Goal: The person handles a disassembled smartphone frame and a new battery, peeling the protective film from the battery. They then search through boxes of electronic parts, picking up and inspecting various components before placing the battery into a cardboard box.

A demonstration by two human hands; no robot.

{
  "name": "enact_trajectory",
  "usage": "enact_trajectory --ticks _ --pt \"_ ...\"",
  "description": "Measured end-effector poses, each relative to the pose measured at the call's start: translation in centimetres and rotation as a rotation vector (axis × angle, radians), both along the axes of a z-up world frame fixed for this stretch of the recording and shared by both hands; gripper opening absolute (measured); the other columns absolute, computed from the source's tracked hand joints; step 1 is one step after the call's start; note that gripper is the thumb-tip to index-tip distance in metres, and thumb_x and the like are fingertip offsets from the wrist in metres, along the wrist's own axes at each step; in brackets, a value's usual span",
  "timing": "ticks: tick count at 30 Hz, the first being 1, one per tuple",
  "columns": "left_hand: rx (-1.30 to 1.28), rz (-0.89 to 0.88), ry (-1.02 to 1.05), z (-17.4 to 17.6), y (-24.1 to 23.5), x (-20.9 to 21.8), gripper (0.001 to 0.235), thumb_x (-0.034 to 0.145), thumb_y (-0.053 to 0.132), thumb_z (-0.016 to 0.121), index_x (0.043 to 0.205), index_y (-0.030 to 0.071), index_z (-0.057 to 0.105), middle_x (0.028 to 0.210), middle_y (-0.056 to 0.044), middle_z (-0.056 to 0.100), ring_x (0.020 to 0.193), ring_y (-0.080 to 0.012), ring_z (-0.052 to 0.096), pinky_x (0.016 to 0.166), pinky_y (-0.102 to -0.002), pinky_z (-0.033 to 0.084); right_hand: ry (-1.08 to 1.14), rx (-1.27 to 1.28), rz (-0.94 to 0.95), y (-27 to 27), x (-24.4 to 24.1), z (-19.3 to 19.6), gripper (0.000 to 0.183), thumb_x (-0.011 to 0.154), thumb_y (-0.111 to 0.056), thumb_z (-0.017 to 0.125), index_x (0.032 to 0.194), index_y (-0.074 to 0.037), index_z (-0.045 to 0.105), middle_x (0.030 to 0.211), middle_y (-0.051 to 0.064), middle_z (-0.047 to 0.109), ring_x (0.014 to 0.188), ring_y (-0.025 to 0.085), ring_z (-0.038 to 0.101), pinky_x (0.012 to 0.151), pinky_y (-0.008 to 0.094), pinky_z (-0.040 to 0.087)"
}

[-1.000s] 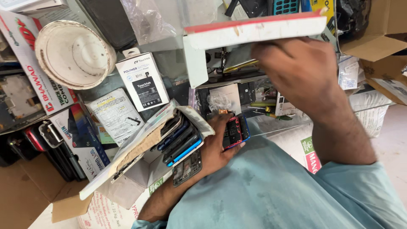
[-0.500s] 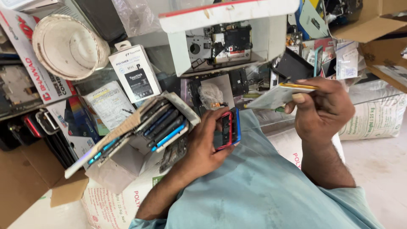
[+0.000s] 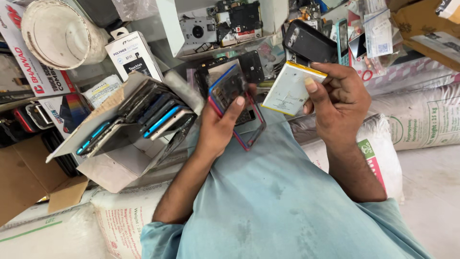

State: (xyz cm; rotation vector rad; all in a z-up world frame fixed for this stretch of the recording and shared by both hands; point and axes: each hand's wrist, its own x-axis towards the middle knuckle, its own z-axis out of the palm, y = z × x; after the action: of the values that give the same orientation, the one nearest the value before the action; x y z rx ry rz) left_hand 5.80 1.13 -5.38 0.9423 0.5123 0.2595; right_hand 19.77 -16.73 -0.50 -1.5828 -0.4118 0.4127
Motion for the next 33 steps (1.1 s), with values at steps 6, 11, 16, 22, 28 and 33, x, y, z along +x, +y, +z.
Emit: enact_trajectory --ticks 6,11,16,22,28,33 --pt "0.000 0.237 -0.083 -0.9 -1.5 1.4 0.045 0.106 0.006 0.063 0.147 0.000 0.048 0.144 -0.015 0.061 0.135 -0.0242 0.061 0.119 -0.043 0.052 0.081 0.056 -0.032 -1.7 -0.2 -0.9 0.024 0.111 -0.004 0.069 0.130 0.005 0.058 0.095 0.012 0.069 0.064 0.008 0.060 0.054 0.020 0.048" --pt "0.052 0.358 -0.056 -2.3 -2.6 1.2 0.055 0.105 0.006 0.069 0.153 -0.001 0.043 0.149 -0.014 0.057 0.139 -0.0242 0.057 0.125 -0.041 0.044 0.111 0.102 0.005 -2.7 -0.1 -1.8 0.025 0.111 -0.003 0.068 0.131 0.005 0.056 0.097 0.014 0.070 0.067 0.010 0.063 0.056 0.022 0.051" --pt "0.100 0.441 -0.115 -3.8 -3.6 0.7 0.072 0.102 0.002 0.070 0.161 0.005 0.028 0.156 -0.013 0.049 0.145 -0.0238 0.051 0.129 -0.041 0.039 0.136 0.100 0.043 -3.1 0.1 -2.3 0.028 0.112 -0.002 0.065 0.134 0.005 0.050 0.099 0.018 0.071 0.066 0.013 0.067 0.056 0.024 0.056" --pt "0.333 0.448 -0.133 -4.2 -3.5 1.0 0.083 0.105 -0.003 0.063 0.166 0.009 0.008 0.175 -0.013 0.020 0.161 -0.0273 0.030 0.136 -0.042 0.028 0.191 0.119 0.135 -2.5 -0.4 -2.5 0.043 0.109 0.000 0.060 0.146 0.004 0.039 0.115 0.021 0.067 0.078 0.019 0.073 0.067 0.032 0.064" --pt "0.499 0.523 -0.091 -4.5 -3.8 2.0 0.091 0.107 -0.002 0.059 0.168 0.008 -0.007 0.175 -0.016 0.000 0.166 -0.0279 0.007 0.138 -0.045 0.011 0.162 0.116 0.233 -2.8 -0.2 -4.0 0.045 0.110 0.002 0.057 0.149 0.003 0.035 0.122 0.025 0.065 0.088 0.024 0.075 0.075 0.036 0.067" --pt "1.030 0.568 0.240 -4.4 -4.0 3.3 0.103 0.108 0.017 0.069 0.166 0.005 -0.015 0.173 -0.017 -0.006 0.165 -0.0335 0.001 0.138 -0.046 0.004 0.084 0.084 0.305 -4.0 1.6 -5.2 0.043 0.110 0.002 0.054 0.148 0.001 0.034 0.118 0.026 0.067 0.090 0.028 0.077 0.078 0.039 0.069"
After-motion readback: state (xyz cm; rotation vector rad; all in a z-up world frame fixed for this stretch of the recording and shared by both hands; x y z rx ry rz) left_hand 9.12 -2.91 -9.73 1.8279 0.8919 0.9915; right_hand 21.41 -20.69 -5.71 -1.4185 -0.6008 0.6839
